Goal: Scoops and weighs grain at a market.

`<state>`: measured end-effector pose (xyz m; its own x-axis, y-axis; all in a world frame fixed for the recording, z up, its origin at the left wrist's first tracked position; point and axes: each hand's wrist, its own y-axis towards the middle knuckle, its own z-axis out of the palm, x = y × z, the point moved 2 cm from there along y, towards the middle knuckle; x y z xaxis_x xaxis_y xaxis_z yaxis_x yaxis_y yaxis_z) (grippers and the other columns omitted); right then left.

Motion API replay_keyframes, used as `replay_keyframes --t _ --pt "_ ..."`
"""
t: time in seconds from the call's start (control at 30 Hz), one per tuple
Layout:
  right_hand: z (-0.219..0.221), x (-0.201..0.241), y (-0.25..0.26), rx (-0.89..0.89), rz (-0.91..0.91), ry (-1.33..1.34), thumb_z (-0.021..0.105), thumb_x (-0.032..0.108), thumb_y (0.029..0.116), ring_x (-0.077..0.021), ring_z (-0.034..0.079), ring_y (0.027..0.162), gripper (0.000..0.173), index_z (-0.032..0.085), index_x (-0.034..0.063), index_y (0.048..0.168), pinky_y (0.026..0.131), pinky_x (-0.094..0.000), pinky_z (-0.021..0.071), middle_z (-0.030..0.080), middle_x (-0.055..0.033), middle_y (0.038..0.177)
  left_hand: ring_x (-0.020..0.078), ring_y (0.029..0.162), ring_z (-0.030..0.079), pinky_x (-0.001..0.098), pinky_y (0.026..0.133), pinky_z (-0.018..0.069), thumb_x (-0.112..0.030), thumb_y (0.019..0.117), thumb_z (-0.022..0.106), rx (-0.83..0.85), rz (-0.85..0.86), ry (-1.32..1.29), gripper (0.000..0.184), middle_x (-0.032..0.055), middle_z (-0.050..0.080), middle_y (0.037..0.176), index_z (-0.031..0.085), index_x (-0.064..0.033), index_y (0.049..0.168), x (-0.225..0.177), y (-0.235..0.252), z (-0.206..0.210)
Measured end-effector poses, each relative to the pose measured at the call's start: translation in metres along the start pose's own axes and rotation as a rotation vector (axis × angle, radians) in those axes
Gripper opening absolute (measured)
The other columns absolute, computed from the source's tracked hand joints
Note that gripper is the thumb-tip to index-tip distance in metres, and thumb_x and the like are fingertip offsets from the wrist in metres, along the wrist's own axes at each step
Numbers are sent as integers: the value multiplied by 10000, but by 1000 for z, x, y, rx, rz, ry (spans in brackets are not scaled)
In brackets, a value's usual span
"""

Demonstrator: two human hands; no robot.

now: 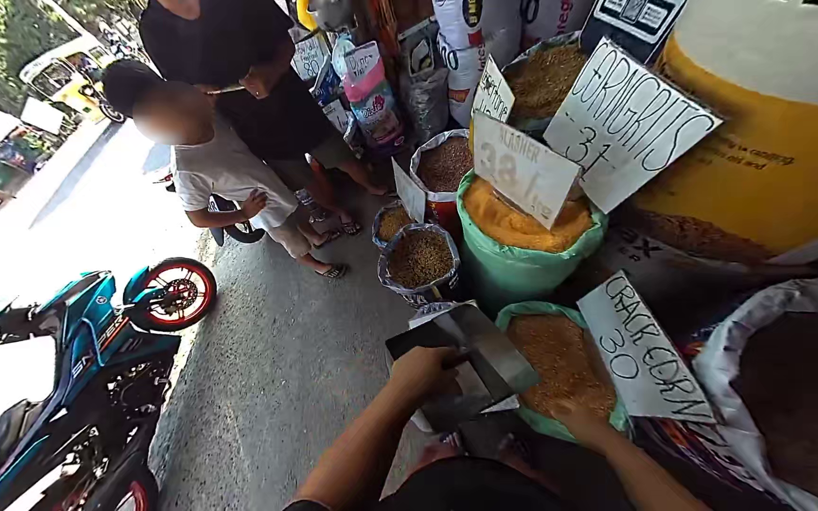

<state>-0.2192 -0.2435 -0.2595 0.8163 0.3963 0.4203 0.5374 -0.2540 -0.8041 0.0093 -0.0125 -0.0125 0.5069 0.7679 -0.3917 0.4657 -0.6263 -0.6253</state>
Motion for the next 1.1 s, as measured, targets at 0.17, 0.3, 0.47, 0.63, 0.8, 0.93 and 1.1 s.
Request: replay_keyframes --t 0.17,0.3,0.47,0.63,0.8,0.93,1.1 --pt "39 76 27 -63 2 302 580 276 1050 -437 346 1489 748 189 -22 1613 1219 -578 288 327 -311 1600 322 1141 691 585 1002 520 -370 1023 597 -209 -219 -136 474 141 715 1242 584 -197 1464 50 -47 -8" --pt "66 111 24 -9 108 211 577 248 1035 -430 428 1436 787 120 10 1630 1176 -551 368 373 -319 1564 347 1105 704 589 994 516 -320 1025 623 -414 -365 -233 486 182 722 1212 577 -119 1465 101 -79 9" --pt "77 138 21 -89 205 69 531 94 1006 -447 446 1408 726 161 16 1626 1139 -525 420 303 -340 1578 316 1063 717 574 967 523 -282 1008 654 -523 -435 -329 474 173 736 1178 601 -81 1435 150 -91 37" --pt "80 127 20 -123 160 98 575 134 999 -438 424 1428 732 203 -3 1614 1158 -518 400 316 -336 1576 288 1082 706 551 988 515 -308 1006 657 -449 -401 -411 488 156 728 1201 594 -102 1444 153 -77 50" --pt "55 118 6 -172 131 127 625 212 996 -447 416 1429 713 294 -23 1583 1158 -553 384 350 -323 1564 213 816 688 453 788 567 -264 963 705 -280 -345 -563 374 121 718 989 661 -48 1265 124 -62 58" --pt "1 91 -6 -438 -21 73 651 224 974 -522 286 1475 605 466 12 1510 1155 -702 288 299 -312 1603 184 666 662 367 656 592 -162 991 658 43 -236 -803 295 110 665 871 563 -4 1222 84 -36 83" --pt "-113 51 -44 -786 -141 -150 644 130 950 -543 149 1521 525 548 20 1454 1165 -780 115 278 -324 1616 273 872 711 482 813 590 -311 1046 578 172 -61 -512 536 173 694 1156 445 -145 1537 -1 8 113"
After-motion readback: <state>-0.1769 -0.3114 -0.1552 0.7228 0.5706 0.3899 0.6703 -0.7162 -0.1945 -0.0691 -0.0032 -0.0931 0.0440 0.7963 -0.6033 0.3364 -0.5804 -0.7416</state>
